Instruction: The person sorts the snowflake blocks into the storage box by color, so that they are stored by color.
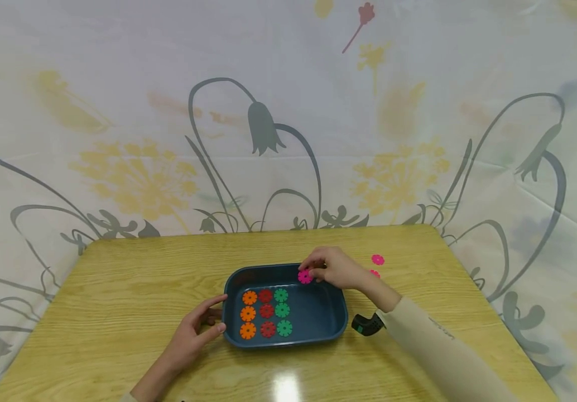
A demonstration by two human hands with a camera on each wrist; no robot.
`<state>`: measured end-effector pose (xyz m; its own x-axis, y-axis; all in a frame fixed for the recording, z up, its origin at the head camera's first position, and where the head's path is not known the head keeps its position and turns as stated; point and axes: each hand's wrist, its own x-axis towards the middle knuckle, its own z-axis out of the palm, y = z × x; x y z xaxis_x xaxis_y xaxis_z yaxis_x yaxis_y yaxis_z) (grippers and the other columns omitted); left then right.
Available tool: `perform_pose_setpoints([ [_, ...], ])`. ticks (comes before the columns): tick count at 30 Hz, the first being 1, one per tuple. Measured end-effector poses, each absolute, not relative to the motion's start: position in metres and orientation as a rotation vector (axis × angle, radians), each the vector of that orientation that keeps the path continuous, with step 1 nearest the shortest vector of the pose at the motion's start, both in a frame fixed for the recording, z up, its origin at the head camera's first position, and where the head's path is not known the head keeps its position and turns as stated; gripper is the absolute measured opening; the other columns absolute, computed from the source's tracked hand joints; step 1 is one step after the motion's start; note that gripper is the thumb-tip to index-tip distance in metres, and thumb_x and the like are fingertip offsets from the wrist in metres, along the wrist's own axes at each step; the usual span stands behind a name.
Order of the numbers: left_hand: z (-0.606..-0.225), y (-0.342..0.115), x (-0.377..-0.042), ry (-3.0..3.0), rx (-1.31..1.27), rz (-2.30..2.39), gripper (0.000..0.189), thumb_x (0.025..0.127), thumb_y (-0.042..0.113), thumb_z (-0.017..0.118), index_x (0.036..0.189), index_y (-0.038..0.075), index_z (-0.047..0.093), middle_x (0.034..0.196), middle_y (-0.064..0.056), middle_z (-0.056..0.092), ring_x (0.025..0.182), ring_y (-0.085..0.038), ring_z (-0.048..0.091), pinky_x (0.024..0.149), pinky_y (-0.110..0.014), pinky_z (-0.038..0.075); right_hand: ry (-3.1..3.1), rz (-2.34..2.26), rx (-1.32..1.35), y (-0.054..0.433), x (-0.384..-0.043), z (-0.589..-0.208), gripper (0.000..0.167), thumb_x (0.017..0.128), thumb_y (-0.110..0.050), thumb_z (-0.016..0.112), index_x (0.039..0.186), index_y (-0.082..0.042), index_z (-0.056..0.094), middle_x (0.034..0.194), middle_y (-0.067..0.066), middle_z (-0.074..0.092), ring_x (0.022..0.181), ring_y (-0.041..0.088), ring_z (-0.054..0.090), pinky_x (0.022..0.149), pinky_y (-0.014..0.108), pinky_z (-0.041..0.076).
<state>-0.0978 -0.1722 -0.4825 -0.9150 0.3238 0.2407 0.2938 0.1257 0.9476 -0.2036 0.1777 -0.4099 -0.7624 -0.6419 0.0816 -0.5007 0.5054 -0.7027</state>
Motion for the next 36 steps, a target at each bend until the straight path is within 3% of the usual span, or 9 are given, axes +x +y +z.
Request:
perform_pose_setpoints([
  [4,-0.483,-0.172,-0.098,2.338,0.647,1.961,0.048,0.090,0.000,0.058,0.136,0.003,0.045,0.124,-0.020,0.054,0.102,-0.021,0.058,0.079,-0.028,0.044,2.607,-0.959,-1.043,0.171,-0.202,-0.407,0.018,0.089,-0.005,0.061,0.101,-0.013,0.071,0.087,-0.004,0.056,0.064,0.008,0.055,0.059,0.026,0.048],
  [9,-0.484,-0.173,-0.098,2.339,0.662,1.959,0.049,0.089,-0.001,0.058,0.136,0.002,0.045,0.125,-0.020,0.053,0.102,-0.022,0.058,0.080,-0.028,0.044,2.645,-0.796,-1.131,0.165,-0.204,-0.405,0.016,0.089,-0.006,0.063,0.098,-0.015,0.072,0.086,-0.008,0.056,0.068,0.007,0.052,0.060,0.024,0.046],
  [17,-0.486,-0.174,-0.098,2.355,0.673,1.942,0.050,0.089,-0.001,0.059,0.137,0.004,0.044,0.127,-0.018,0.052,0.103,-0.023,0.058,0.080,-0.029,0.044,2.628,-0.675,-1.237,0.155,-0.208,-0.401,0.015,0.087,-0.007,0.065,0.095,-0.017,0.073,0.092,-0.008,0.065,0.082,0.006,0.057,0.069,0.023,0.047],
  [36,-0.486,-0.175,-0.099,2.363,0.662,1.915,0.050,0.090,0.002,0.059,0.138,0.006,0.044,0.128,-0.016,0.052,0.104,-0.022,0.057,0.082,-0.030,0.044,2.565,-0.292,-1.418,0.133,-0.212,-0.404,0.013,0.087,-0.011,0.066,0.090,-0.020,0.074,0.084,-0.012,0.066,0.078,0.004,0.060,0.071,0.020,0.047],
])
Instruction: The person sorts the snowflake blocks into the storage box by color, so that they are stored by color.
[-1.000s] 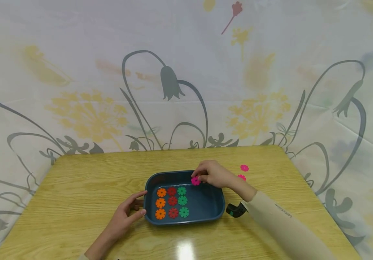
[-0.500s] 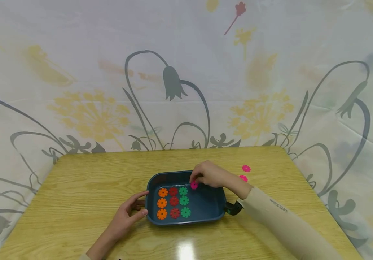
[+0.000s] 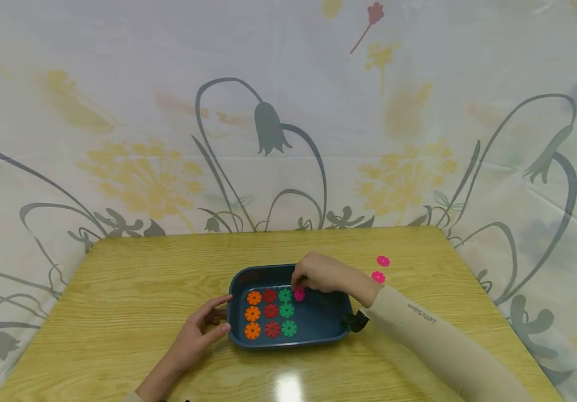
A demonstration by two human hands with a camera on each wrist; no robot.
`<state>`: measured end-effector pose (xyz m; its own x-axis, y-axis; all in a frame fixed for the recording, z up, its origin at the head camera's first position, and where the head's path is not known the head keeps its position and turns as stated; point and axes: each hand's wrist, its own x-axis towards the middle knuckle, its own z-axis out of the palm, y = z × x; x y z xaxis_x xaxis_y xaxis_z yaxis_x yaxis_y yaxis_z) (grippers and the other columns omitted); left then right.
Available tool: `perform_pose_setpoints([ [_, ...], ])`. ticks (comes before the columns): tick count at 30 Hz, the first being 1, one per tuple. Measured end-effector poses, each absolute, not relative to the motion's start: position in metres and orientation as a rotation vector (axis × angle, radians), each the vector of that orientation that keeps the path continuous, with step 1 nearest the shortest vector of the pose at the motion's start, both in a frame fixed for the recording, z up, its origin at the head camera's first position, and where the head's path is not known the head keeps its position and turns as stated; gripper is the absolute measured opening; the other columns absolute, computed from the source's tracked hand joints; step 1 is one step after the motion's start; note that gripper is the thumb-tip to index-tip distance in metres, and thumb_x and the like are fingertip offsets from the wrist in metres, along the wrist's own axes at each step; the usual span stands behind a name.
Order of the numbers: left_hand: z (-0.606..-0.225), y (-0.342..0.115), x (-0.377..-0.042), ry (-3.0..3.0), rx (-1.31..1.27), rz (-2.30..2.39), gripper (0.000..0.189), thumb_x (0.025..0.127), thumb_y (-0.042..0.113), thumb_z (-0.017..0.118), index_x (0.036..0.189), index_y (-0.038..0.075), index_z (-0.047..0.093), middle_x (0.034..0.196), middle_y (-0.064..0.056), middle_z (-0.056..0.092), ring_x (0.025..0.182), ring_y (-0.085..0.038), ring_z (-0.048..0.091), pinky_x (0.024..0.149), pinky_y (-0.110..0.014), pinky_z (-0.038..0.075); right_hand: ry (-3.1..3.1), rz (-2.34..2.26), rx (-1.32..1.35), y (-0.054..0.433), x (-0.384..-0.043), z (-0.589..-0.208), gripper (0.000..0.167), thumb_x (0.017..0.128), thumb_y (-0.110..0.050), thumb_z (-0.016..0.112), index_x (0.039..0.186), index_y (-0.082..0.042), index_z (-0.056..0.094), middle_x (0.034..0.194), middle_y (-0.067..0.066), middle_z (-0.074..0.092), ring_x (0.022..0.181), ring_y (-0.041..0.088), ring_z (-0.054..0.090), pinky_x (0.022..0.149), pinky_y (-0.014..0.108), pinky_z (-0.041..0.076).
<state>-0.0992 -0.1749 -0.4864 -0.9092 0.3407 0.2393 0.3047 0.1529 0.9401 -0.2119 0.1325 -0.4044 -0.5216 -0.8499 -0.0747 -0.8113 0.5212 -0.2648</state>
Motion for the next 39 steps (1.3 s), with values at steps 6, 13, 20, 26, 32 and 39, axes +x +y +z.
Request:
perform_pose_setpoints([
  [6,-0.486,-0.175,-0.099,2.363,0.660,1.918,0.050,0.090,0.001,0.059,0.138,0.006,0.044,0.128,-0.017,0.051,0.103,-0.021,0.057,0.082,-0.030,0.044,2.584,-0.102,-1.485,0.126,-0.209,-0.402,0.012,0.084,-0.010,0.069,0.087,-0.020,0.075,0.083,-0.010,0.067,0.075,0.005,0.060,0.069,0.021,0.048],
  [13,-0.487,-0.175,-0.100,2.361,0.650,1.906,0.050,0.090,0.002,0.059,0.138,0.006,0.044,0.128,-0.017,0.052,0.104,-0.021,0.057,0.082,-0.029,0.044,2.606,0.069,-1.477,0.121,-0.209,-0.405,0.012,0.083,-0.010,0.070,0.088,-0.020,0.075,0.082,-0.010,0.067,0.074,0.006,0.060,0.066,0.021,0.048],
  [20,-0.489,-0.176,-0.101,2.360,0.658,1.900,0.051,0.090,0.001,0.059,0.138,0.005,0.043,0.129,-0.018,0.051,0.104,-0.023,0.057,0.082,-0.029,0.044,2.648,0.081,-1.411,0.119,-0.210,-0.409,0.012,0.085,-0.010,0.068,0.087,-0.020,0.075,0.081,-0.008,0.067,0.072,0.008,0.060,0.066,0.024,0.050],
  [26,-0.487,-0.175,-0.100,2.366,0.641,1.896,0.050,0.090,0.003,0.059,0.138,0.007,0.044,0.131,-0.015,0.050,0.104,-0.024,0.057,0.083,-0.030,0.044,2.687,0.113,-1.387,0.119,-0.210,-0.410,0.012,0.085,-0.011,0.067,0.087,-0.020,0.075,0.081,-0.008,0.067,0.071,0.008,0.061,0.066,0.024,0.050],
  [32,-0.484,-0.174,-0.100,2.368,0.657,1.889,0.049,0.090,0.001,0.059,0.137,0.005,0.045,0.129,-0.017,0.051,0.103,-0.025,0.058,0.082,-0.029,0.044,2.660,0.037,-1.394,0.123,-0.210,-0.408,0.011,0.086,-0.012,0.067,0.088,-0.020,0.075,0.083,-0.008,0.067,0.073,0.008,0.061,0.067,0.023,0.049],
  [39,-0.461,-0.170,-0.092,2.348,0.689,1.907,0.047,0.090,-0.001,0.058,0.135,-0.001,0.044,0.126,-0.023,0.051,0.101,-0.028,0.058,0.081,-0.029,0.044,2.511,-0.173,-1.326,0.127,-0.212,-0.405,0.014,0.084,-0.008,0.069,0.094,-0.017,0.074,0.087,-0.008,0.068,0.078,0.004,0.061,0.070,0.021,0.049],
])
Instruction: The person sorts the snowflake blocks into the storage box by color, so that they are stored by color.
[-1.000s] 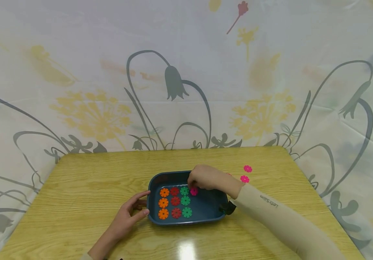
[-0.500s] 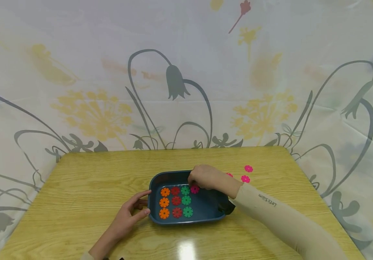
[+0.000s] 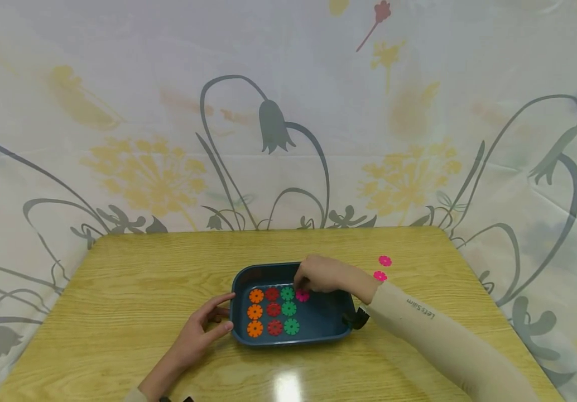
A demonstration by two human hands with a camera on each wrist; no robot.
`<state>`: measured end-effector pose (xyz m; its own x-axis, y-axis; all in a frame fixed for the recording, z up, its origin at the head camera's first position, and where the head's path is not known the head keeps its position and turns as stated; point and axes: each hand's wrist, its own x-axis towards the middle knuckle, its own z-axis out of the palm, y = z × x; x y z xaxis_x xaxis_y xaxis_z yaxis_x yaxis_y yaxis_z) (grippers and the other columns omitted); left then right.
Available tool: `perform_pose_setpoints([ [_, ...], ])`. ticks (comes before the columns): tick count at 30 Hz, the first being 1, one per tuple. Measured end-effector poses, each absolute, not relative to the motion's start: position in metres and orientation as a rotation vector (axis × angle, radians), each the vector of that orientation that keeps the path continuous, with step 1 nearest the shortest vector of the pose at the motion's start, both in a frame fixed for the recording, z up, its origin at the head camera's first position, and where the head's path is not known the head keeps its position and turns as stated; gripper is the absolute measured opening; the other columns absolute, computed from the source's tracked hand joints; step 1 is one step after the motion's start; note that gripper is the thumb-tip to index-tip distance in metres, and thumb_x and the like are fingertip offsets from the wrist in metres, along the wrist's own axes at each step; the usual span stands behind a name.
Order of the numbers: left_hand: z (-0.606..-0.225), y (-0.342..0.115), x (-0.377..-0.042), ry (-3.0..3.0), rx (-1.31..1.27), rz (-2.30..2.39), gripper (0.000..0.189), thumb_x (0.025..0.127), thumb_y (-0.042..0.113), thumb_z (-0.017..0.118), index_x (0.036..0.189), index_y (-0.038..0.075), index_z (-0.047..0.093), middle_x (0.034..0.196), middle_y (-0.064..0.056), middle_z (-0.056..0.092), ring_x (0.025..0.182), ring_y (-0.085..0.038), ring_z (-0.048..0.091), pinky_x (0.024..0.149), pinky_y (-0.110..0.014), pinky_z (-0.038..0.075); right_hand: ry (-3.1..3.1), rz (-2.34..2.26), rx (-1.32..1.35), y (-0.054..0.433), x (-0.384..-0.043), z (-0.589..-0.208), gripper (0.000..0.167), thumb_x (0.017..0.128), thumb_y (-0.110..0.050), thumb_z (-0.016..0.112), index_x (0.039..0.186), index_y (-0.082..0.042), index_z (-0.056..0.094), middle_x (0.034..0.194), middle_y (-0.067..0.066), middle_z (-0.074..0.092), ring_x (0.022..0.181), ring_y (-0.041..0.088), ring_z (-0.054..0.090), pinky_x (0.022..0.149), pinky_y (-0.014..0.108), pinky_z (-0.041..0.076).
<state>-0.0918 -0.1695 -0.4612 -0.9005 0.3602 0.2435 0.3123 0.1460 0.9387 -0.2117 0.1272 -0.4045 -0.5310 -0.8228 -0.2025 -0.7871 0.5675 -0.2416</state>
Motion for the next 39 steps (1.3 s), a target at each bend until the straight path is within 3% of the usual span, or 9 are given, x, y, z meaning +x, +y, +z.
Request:
perform_pose_setpoints([
  [17,-0.4550,-0.1678,-0.0901,2.376,0.637,1.867,0.047,0.090,0.002,0.059,0.135,-0.002,0.044,0.126,-0.024,0.051,0.102,-0.028,0.058,0.082,-0.029,0.044,2.492,-0.187,-1.225,0.1302,-0.2138,-0.4086,0.020,0.085,-0.008,0.067,0.102,-0.017,0.072,0.092,-0.009,0.066,0.084,0.005,0.060,0.073,0.022,0.048],
  [27,-0.4568,-0.1683,-0.0910,2.344,0.645,1.887,0.048,0.090,0.000,0.058,0.135,-0.003,0.043,0.127,-0.026,0.049,0.102,-0.036,0.056,0.082,-0.029,0.044,2.504,-0.188,-1.189,0.1305,-0.2134,-0.4087,0.023,0.085,-0.006,0.066,0.104,-0.017,0.072,0.094,-0.009,0.066,0.087,0.006,0.060,0.075,0.023,0.048],
  [39,-0.4579,-0.1687,-0.0900,2.294,0.696,1.924,0.048,0.090,-0.003,0.057,0.135,-0.006,0.041,0.115,-0.030,0.054,0.097,-0.032,0.058,0.080,-0.032,0.047,2.498,-0.260,-1.159,0.1336,-0.2134,-0.4048,0.026,0.086,-0.003,0.065,0.106,-0.017,0.072,0.096,-0.008,0.066,0.088,0.006,0.060,0.074,0.022,0.048],
])
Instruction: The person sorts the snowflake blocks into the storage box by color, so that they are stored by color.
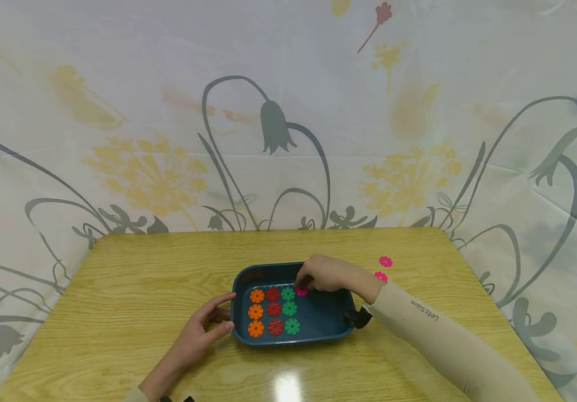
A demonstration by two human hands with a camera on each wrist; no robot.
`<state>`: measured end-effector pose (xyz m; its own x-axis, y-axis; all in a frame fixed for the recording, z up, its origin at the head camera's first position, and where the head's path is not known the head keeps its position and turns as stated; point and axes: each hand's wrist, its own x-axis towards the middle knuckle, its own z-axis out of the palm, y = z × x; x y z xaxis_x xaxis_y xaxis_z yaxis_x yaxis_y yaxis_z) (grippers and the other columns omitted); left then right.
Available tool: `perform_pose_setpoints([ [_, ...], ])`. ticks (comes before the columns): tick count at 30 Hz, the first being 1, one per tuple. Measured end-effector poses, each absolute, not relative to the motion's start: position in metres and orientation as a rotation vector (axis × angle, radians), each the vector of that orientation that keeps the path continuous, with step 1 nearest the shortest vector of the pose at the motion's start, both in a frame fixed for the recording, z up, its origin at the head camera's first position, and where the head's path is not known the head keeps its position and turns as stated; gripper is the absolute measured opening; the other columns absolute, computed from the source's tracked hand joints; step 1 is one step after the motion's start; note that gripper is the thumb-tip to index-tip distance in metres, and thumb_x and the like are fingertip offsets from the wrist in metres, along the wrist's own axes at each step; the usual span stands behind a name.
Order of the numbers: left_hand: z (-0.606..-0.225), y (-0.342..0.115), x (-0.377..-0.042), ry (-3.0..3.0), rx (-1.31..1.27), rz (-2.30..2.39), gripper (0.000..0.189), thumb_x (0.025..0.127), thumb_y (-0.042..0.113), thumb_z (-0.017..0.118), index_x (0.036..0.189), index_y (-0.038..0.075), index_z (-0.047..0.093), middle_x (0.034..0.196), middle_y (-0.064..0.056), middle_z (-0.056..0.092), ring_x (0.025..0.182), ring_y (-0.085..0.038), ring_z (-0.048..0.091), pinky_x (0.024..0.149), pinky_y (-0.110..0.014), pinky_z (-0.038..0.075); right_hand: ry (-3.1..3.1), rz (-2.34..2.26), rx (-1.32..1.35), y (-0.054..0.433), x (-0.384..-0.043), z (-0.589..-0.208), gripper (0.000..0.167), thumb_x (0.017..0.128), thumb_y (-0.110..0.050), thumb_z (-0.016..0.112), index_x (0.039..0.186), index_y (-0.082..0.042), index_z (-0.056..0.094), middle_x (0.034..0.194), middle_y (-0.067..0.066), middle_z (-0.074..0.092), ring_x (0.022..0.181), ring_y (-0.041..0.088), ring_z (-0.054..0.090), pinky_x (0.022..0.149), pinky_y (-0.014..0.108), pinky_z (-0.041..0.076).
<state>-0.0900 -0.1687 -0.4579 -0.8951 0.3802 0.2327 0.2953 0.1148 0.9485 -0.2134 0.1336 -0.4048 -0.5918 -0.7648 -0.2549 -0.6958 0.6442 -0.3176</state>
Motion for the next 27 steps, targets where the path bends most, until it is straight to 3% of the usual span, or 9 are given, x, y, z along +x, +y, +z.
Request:
perform_pose_setpoints([
  [16,-0.485,-0.175,-0.099,2.276,0.702,1.933,0.051,0.090,-0.004,0.056,0.138,0.000,0.040,0.112,-0.024,0.057,0.096,-0.028,0.059,0.078,-0.031,0.047,2.503,-0.427,-1.208,0.151,-0.216,-0.394,0.028,0.086,-0.002,0.063,0.109,-0.017,0.071,0.101,-0.007,0.066,0.087,0.003,0.060,0.075,0.023,0.048],
  [27,-0.454,-0.167,-0.089,2.288,0.691,1.922,0.048,0.090,-0.003,0.056,0.135,-0.006,0.041,0.114,-0.030,0.054,0.096,-0.031,0.058,0.080,-0.031,0.047,2.499,-0.656,-1.134,0.174,-0.217,-0.387,0.027,0.088,0.000,0.061,0.112,-0.011,0.069,0.104,-0.004,0.066,0.089,0.006,0.062,0.073,0.023,0.049],
])
